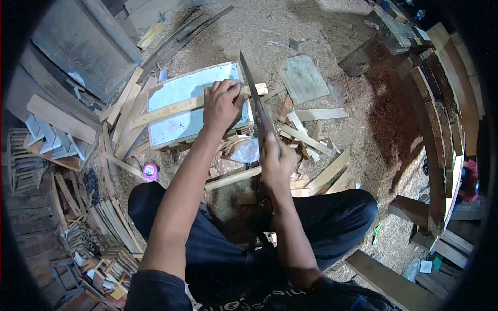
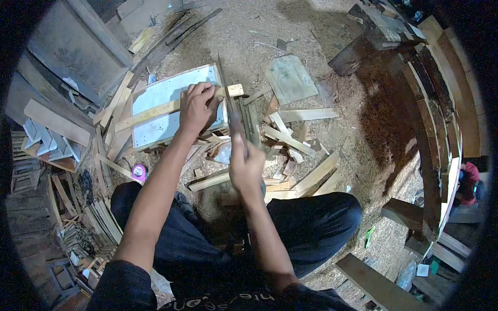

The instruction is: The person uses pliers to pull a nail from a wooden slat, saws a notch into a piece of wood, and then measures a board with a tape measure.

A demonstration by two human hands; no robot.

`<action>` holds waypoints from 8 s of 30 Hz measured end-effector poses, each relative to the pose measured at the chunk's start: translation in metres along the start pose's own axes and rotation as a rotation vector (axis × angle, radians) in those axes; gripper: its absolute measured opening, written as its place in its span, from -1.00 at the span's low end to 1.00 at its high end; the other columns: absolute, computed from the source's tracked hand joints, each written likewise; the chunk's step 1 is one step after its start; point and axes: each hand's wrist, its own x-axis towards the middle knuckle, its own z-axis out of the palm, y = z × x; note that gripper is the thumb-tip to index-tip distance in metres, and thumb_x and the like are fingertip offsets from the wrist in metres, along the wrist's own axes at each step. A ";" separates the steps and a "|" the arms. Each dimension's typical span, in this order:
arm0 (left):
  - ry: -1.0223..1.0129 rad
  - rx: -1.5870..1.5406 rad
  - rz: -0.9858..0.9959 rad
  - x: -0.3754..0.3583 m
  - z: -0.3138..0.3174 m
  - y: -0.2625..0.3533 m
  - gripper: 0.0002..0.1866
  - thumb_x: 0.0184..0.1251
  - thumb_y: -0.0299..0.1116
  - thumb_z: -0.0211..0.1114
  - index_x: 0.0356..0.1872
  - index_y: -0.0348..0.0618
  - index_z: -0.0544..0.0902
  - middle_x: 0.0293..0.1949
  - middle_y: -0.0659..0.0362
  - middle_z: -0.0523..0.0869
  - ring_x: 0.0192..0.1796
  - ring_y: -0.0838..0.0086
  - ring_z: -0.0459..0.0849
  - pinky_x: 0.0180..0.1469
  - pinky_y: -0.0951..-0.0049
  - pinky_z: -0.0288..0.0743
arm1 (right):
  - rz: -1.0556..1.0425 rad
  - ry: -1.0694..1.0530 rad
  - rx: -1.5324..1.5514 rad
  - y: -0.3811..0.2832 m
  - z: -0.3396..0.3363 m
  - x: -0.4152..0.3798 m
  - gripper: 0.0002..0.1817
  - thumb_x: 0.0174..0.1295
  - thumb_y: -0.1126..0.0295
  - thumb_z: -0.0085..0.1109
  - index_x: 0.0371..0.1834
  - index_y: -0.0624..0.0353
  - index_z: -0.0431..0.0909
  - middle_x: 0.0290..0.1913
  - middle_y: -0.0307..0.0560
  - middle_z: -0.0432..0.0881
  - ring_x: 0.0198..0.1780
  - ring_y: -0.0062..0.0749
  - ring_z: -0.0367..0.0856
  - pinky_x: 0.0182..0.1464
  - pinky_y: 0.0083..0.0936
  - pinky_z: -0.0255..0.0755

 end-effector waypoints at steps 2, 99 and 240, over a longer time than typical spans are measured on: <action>-0.025 0.005 -0.006 0.004 -0.001 -0.002 -0.69 0.21 -0.26 0.44 -0.04 -0.08 0.75 -0.04 0.25 0.67 0.08 0.27 0.58 0.12 0.08 0.35 | -0.008 -0.013 -0.005 0.011 -0.002 -0.007 -0.53 0.55 0.17 -0.01 -0.54 0.21 0.49 -0.66 -0.42 0.33 -0.60 -0.71 0.23 -0.54 -0.57 0.04; -0.033 0.028 -0.021 0.002 0.001 -0.002 -0.72 0.27 -0.23 0.39 -0.03 -0.04 0.77 0.00 0.24 0.70 0.10 0.25 0.59 0.13 0.09 0.36 | -0.063 0.036 -0.076 0.001 0.001 -0.002 -0.50 0.51 0.12 0.07 -0.44 0.35 0.67 -0.69 -0.30 0.37 -0.57 -0.68 0.34 -0.51 -0.51 0.21; 0.131 -1.491 -0.852 -0.134 -0.140 -0.004 -0.69 0.44 -0.27 0.36 0.03 -0.29 0.65 -0.13 0.09 0.69 -0.06 0.32 0.72 0.03 0.10 0.76 | -0.372 -0.746 0.107 0.031 0.061 -0.033 -0.78 0.40 0.35 0.31 -0.03 0.25 0.73 -0.25 -0.32 0.73 -0.27 -0.70 0.60 -0.21 -0.65 0.50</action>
